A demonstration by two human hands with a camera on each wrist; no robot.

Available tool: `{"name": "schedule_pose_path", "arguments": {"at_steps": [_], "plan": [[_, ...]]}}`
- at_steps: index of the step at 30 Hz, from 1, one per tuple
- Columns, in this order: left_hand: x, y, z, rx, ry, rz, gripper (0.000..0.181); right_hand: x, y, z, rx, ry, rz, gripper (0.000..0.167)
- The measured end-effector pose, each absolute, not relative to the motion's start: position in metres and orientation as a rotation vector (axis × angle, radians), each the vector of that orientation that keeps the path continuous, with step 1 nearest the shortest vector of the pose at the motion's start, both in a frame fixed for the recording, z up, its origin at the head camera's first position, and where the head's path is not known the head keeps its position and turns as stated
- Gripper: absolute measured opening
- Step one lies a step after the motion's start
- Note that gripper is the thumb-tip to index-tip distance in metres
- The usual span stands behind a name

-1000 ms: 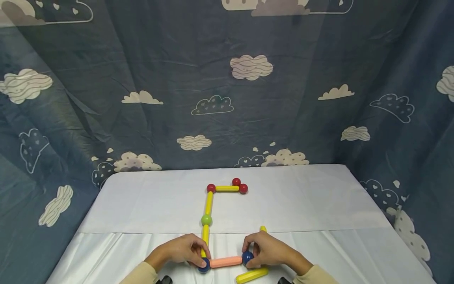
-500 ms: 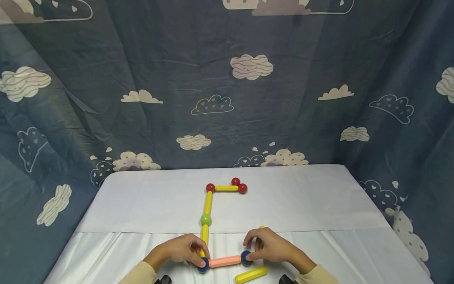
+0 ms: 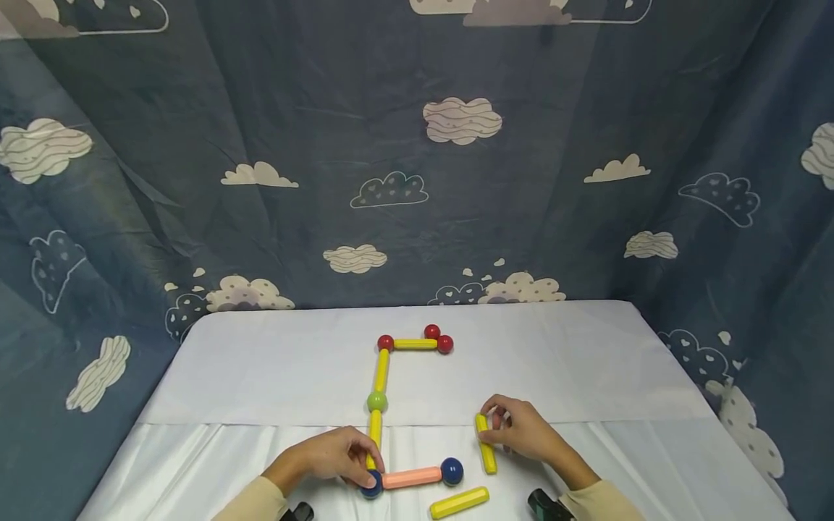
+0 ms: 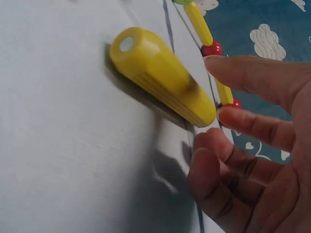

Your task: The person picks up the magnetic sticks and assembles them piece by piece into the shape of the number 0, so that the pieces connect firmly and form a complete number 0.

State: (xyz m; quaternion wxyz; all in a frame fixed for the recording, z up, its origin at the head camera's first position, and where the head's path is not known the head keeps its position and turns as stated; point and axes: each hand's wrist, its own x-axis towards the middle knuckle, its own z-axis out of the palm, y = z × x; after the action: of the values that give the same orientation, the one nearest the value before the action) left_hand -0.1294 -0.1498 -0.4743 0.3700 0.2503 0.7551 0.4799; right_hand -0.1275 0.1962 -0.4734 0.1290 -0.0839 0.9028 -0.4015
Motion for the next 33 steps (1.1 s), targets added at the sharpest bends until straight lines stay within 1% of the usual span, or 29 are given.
{"name": "schedule_pose_path", "arguments": {"at_steps": [5, 14, 20, 26, 33], "plan": [[-0.129, -0.15, -0.476, 0.631, 1.945, 1.218, 0.013, -0.124, 0.193, -0.477, -0.21, 2.63, -1.182, 0.044], [-0.129, -0.149, -0.472, 0.608, 1.959, 1.205, 0.013, -0.127, 0.179, -0.476, -0.149, 2.747, -0.966, 0.04], [-0.13, -0.15, -0.475, 0.624, 1.944, 1.215, 0.013, -0.13, 0.174, -0.476, -0.134, 2.747, -0.929, 0.038], [-0.13, -0.151, -0.475, 0.653, 1.927, 1.207, 0.014, -0.137, 0.17, -0.478, -0.135, 2.654, -1.082, 0.035], [-0.13, -0.151, -0.476, 0.643, 1.918, 1.227, 0.014, -0.152, 0.155, -0.481, -0.125, 2.502, -1.365, 0.035]]}}
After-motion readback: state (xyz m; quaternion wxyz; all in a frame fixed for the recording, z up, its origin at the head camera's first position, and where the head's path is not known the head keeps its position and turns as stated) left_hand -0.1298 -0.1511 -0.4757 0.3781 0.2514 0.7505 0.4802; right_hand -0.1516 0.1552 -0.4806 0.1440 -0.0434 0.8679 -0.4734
